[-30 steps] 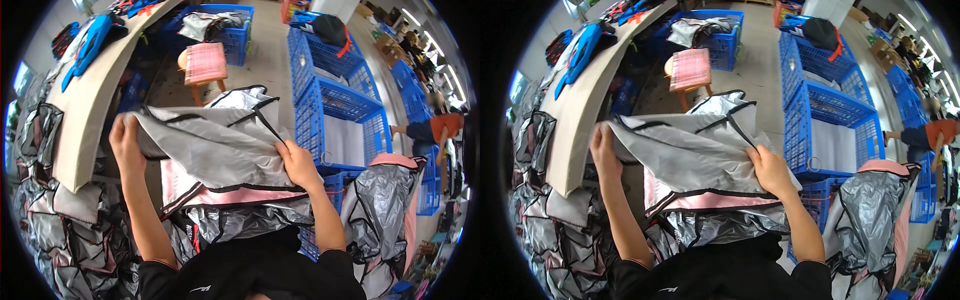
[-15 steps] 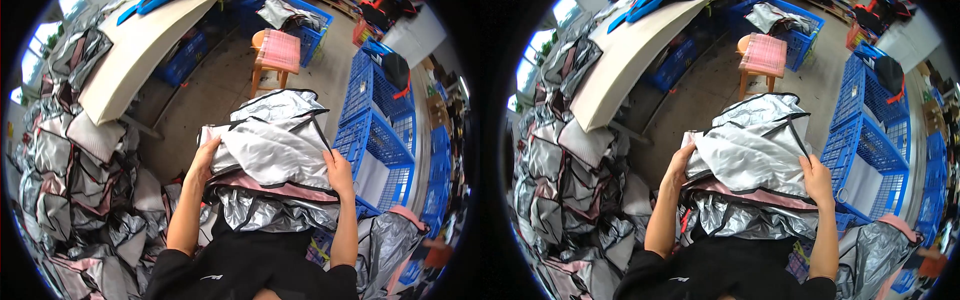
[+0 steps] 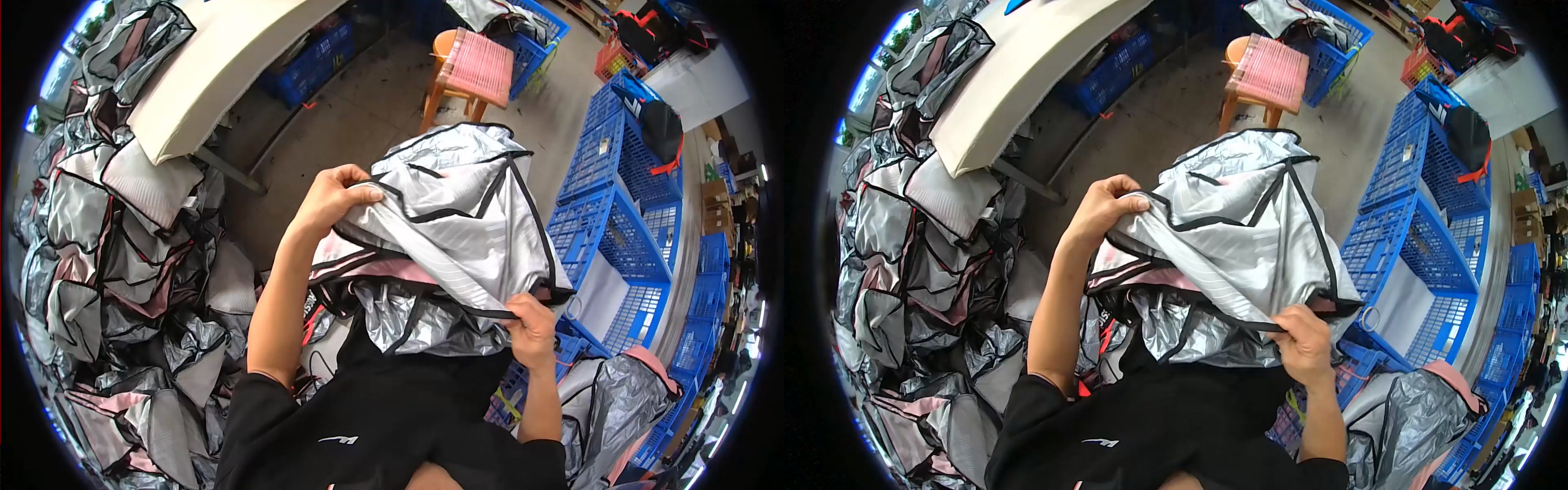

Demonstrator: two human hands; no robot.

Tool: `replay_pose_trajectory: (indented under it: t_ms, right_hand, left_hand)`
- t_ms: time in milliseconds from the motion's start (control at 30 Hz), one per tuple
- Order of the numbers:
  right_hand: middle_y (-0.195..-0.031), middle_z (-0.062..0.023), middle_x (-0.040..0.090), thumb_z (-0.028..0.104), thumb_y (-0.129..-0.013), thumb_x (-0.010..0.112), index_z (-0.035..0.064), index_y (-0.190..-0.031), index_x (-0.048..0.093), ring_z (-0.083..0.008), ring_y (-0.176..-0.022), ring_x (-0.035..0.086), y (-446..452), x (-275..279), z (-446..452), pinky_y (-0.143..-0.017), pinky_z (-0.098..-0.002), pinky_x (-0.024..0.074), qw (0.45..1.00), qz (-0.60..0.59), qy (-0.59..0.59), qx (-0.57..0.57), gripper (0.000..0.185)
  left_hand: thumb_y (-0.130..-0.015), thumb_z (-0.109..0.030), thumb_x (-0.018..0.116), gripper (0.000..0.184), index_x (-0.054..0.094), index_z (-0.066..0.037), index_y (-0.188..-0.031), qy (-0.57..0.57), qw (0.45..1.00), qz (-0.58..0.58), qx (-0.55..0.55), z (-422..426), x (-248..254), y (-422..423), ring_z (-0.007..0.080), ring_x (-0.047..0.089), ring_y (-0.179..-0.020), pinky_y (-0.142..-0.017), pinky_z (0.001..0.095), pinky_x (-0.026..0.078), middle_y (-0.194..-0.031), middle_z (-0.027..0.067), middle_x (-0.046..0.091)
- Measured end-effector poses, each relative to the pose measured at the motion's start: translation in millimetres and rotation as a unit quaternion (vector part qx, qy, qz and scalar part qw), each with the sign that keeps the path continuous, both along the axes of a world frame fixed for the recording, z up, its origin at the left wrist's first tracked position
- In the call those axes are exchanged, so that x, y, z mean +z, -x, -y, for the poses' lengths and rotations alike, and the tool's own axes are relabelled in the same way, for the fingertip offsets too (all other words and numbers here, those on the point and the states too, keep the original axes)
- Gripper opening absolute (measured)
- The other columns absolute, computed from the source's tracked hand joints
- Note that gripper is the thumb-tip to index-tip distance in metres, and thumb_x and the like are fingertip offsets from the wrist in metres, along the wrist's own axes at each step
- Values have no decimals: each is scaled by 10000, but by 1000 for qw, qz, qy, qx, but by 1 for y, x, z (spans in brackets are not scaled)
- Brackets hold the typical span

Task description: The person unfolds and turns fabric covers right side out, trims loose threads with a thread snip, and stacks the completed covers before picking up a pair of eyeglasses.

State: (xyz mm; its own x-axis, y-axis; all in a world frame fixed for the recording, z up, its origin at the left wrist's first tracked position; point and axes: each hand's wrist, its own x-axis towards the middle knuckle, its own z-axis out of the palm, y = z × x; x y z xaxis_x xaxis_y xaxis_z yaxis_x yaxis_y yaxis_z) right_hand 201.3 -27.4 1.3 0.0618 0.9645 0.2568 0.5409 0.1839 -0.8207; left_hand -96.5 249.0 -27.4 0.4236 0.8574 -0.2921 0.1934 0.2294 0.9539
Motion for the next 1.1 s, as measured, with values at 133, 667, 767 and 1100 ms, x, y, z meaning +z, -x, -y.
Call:
replay_pose_trajectory:
  t_ms: [133,667,767,1100]
  right_hand:
    - [-793,-90,642,61,-897,784,-12,-959,700,-228,-721,607,-19,3,20,-663,-318,467,1000,-14,-4,-8,127]
    - [-1044,-20,714,178,-1057,672,-67,-1216,696,-87,-930,590,-5,3,21,-884,-262,447,887,-410,-61,-203,293]
    - [-1043,-23,707,143,-1059,663,-63,-1212,704,-86,-910,585,-20,-3,30,-852,-255,453,906,-367,-59,-201,260]
    - [-1053,-103,737,-77,-826,704,38,-1070,781,-286,-1054,713,-15,-4,31,-918,-365,543,989,127,19,-67,281]
  left_hand:
    - [-822,-176,905,239,726,-35,-893,-13,998,-30,-59,-2,-18,-20,58,571,-712,-648,244,451,-762,-34,663]
    - [-1062,-355,651,444,598,72,-1171,248,955,140,83,147,-13,-81,231,745,-848,-662,346,635,-993,138,692]
    - [-1067,-320,630,355,683,30,-1053,145,980,131,39,143,-33,-82,169,718,-815,-743,343,620,-980,103,736]
    - [-1001,-139,638,191,718,-1,-897,155,985,62,-40,133,-29,47,66,613,-723,-716,257,497,-801,-11,708]
